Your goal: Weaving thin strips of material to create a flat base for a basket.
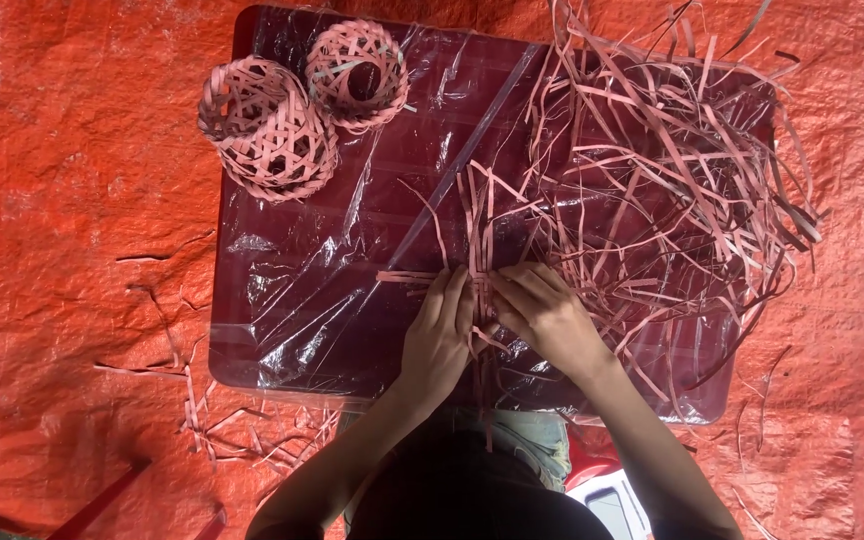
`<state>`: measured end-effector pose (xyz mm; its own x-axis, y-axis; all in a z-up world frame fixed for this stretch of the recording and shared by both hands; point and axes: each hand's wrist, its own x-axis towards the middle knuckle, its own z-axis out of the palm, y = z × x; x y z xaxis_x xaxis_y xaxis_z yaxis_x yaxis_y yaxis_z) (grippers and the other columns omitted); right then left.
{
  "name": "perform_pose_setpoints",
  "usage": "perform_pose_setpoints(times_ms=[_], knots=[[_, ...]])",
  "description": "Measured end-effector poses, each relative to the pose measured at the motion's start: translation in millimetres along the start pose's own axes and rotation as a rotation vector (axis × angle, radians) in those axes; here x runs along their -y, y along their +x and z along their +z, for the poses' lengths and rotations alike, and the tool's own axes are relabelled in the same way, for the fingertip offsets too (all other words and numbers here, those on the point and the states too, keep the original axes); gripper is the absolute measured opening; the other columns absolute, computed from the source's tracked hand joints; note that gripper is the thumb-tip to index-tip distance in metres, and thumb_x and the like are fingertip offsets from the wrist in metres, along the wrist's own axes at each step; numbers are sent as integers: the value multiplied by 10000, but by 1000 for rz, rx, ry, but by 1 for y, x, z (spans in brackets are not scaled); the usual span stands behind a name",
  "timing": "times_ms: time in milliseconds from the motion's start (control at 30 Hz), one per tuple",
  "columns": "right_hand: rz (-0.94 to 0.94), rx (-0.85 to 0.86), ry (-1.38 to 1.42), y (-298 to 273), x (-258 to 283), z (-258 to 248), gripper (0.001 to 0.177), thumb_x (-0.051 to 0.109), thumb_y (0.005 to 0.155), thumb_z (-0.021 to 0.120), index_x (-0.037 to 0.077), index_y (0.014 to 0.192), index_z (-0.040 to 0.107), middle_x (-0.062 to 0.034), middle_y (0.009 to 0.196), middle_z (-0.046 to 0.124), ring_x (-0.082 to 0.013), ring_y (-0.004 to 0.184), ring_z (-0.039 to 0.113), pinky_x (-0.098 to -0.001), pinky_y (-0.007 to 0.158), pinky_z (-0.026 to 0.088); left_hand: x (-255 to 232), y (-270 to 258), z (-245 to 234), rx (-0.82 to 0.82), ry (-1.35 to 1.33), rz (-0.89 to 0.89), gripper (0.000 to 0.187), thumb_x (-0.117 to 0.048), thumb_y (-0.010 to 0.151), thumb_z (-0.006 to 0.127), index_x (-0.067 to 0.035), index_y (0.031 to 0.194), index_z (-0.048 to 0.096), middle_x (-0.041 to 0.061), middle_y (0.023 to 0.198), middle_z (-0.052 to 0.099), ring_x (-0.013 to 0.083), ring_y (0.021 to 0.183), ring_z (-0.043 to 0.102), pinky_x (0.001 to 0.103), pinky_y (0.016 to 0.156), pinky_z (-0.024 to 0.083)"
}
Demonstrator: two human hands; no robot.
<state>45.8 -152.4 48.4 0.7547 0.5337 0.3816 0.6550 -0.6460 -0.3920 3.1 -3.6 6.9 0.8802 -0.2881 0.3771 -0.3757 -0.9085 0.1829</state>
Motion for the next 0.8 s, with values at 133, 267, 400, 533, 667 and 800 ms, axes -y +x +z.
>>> perform_pose_setpoints(times_ms=[133, 267, 400, 533, 667, 800], knots=[[-31, 51, -24, 0, -2, -5, 120, 56, 796, 592, 0, 883, 654, -113, 815, 608, -253, 826, 595, -315, 684, 502, 3, 2, -1, -21, -4, 23, 479, -414, 874, 436, 6, 1076, 550, 128, 1158, 521, 252, 1097, 501, 278, 937, 410], [-51, 72, -70, -7, -6, 1, 123, 96, 811, 588, 11, 872, 652, -109, 828, 609, -260, 843, 596, -324, 688, 503, 12, -7, 10, -9, -15, 47, 327, -183, 770, 579, -38, 1063, 580, 76, 1146, 540, 208, 1094, 511, 212, 890, 444], [-88, 66, -137, -3, -4, -1, 94, 66, 789, 593, 16, 842, 653, -101, 816, 612, -248, 825, 600, -316, 681, 507, 16, -3, 7, -20, 13, 86, 285, -135, 765, 605, -44, 1035, 601, 83, 1113, 565, 213, 1067, 528, 203, 832, 475], [-125, 57, -149, -6, -10, 2, 114, 36, 779, 576, 17, 858, 655, -86, 796, 598, -233, 812, 592, -306, 667, 512, 18, 2, 9, -78, 53, 149, 176, -76, 763, 592, -44, 931, 635, 90, 1039, 596, 209, 983, 565, 210, 805, 498], [-154, 44, -167, -10, -14, 8, 135, 30, 789, 545, 26, 862, 658, -74, 801, 596, -218, 816, 586, -289, 659, 508, 18, 1, 10, -78, 81, 204, 182, -67, 759, 573, -22, 926, 630, 130, 1031, 591, 241, 977, 565, 238, 816, 493], [-153, 39, -169, -14, -18, 12, 144, 16, 778, 557, 20, 877, 661, -82, 802, 598, -221, 818, 585, -296, 660, 510, 18, 1, 14, -81, 71, 216, 194, -61, 762, 562, -17, 939, 627, 139, 1031, 589, 253, 983, 563, 258, 826, 493]])
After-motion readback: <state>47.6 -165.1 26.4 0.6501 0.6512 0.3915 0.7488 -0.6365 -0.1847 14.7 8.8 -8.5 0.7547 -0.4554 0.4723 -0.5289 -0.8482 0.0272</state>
